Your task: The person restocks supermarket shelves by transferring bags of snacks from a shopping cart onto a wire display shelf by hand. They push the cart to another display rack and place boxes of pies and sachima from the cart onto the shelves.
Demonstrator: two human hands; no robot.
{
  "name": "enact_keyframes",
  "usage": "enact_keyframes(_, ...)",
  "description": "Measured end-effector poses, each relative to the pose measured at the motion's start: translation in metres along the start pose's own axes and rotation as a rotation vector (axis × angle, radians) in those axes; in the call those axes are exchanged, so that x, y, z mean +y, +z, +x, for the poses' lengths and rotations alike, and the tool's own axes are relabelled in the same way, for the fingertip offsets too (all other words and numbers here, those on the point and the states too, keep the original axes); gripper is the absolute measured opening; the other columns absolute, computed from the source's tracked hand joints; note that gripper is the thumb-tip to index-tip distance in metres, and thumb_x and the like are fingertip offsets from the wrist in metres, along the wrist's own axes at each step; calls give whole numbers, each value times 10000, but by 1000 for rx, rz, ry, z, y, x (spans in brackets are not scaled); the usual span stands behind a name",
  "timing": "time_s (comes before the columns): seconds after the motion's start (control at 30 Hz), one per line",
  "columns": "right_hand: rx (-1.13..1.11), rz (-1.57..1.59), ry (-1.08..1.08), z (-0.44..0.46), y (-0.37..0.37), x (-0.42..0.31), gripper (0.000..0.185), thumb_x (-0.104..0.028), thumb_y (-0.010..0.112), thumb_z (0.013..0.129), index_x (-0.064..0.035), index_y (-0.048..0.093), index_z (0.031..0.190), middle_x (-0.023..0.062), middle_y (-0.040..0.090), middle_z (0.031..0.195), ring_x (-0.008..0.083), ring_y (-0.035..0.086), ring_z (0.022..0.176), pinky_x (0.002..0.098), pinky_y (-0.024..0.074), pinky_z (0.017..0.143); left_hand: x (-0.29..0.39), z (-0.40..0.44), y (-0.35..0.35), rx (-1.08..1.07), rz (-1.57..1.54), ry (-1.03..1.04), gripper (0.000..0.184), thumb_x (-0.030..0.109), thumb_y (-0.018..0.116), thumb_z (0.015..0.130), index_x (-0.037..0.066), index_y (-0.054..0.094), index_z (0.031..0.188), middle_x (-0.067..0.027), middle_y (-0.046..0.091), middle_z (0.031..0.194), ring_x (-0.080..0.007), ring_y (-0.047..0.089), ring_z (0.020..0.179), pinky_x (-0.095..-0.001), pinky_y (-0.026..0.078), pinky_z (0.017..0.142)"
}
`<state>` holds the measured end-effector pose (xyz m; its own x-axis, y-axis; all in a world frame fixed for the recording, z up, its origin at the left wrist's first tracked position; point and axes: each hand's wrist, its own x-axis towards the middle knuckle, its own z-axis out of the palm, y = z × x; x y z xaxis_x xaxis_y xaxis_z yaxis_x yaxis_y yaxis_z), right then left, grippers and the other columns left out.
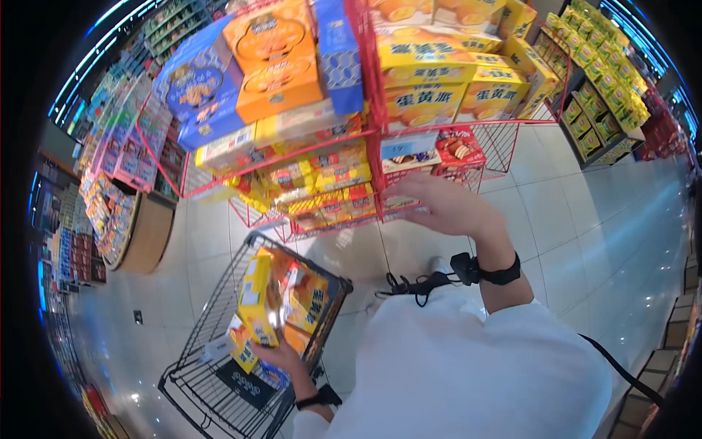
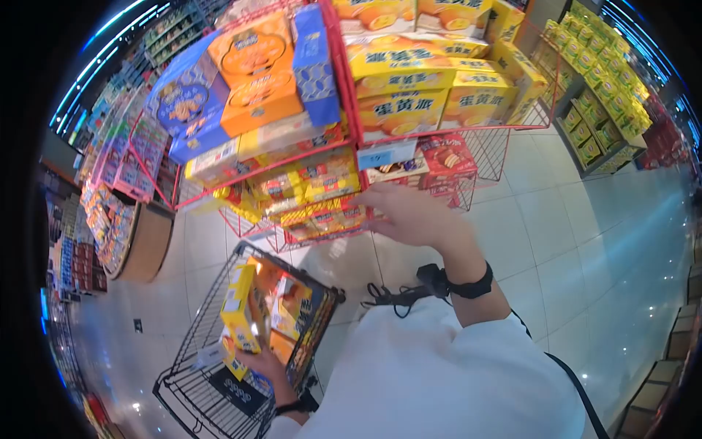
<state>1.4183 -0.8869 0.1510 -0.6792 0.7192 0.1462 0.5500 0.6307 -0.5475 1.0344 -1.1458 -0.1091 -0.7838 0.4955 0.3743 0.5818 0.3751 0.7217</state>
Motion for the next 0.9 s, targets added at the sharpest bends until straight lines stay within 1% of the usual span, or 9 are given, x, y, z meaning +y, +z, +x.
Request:
enact_keyframes(0.13, -101, 50, -93, -16, -18, 25, 533, -262, 685, 902, -64, 518, 1368, 160, 610, 1173, 357, 605, 1077, 433, 501, 912, 93, -14, -11, 119, -504, -185, 795, -8, 771, 805, -54, 272, 1422, -191, 470, 1320, -288, 491, 1224, -414, 467, 1038)
enact_keyframes(0.23, -171, 96, -147, -30, -44, 48, 670, -282, 696, 895, -82, 407, 1465, 193, 589, 1208, 363, 605, 1080, 436, 504, 913, 177, -39, 2, 156, -515, -201, 850, -53, 734, 812, -44, 174, 1452, -193, 428, 1376, -280, 482, 1253, -388, 469, 1062)
enact_keyframes(0.3, -205, 143, -150, -41, -60, 77, 732, -294, 694, 904, -82, 330, 1502, 208, 573, 1243, 355, 605, 1107, 431, 507, 924, 229, -59, 26, 115, -595, -234, 777, -50, 710, 829, -55, 234, 1443, -201, 427, 1405, -280, 497, 1249, -382, 469, 1052)
enact_keyframes(0.37, -245, 193, -147, -57, -72, 107, 798, -307, 693, 912, -81, 253, 1539, 223, 557, 1279, 347, 605, 1134, 427, 510, 935, 269, -79, 53, -230, -838, -162, 666, 55, 684, 892, -61, 303, 1426, -200, 438, 1417, -283, 506, 1248, -399, 482, 1021)
enact_keyframes(0.5, -66, 658, -99, -90, -93, 163, 832, -203, 676, 945, -47, 128, 1552, 204, 497, 1405, 307, 570, 1220, 397, 511, 975, 387, -120, 119, -471, -1161, 0, 549, 168, 575, 974, -37, 339, 1425, -172, 450, 1428, -288, 484, 1288, -453, 417, 1073)
enact_keyframes(0.6, 413, 1309, 110, -114, -118, 187, 754, -109, 668, 933, -55, 207, 1527, 134, 492, 1416, 234, 556, 1232, 357, 503, 968, 480, -141, 150, -617, -1451, -106, 537, 144, 548, 995, 3, 312, 1457, -157, 452, 1433, -276, 473, 1309, -435, 397, 1093)
enact_keyframes(0.77, 651, 1221, -85, -130, -165, 210, 699, -86, 646, 937, -57, 258, 1517, 130, 508, 1399, 207, 547, 1242, 335, 518, 935, 584, -150, 208, -1077, -1586, -229, 468, 205, 466, 1060, 82, 309, 1484, -94, 425, 1484, -255, 447, 1350, -476, 358, 1136)
enact_keyframes(0.83, 851, 1245, 19, -122, -199, 216, 638, -134, 622, 956, -63, 306, 1505, 129, 561, 1335, 196, 582, 1195, 316, 540, 884, 609, -140, 228, -1276, -1368, -75, 585, 285, 547, 1034, -11, 287, 1467, -100, 491, 1387, -182, 457, 1270, -333, 346, 1101)
enact_keyframes(0.9, 867, 1164, 80, -112, -234, 249, 597, -195, 602, 969, -70, 349, 1496, 117, 608, 1260, 184, 630, 1107, 311, 562, 805, 626, -129, 238, -1313, -1199, 75, 687, 298, 543, 1033, -48, 142, 1471, -118, 438, 1391, -161, 431, 1269, -311, 359, 1075)
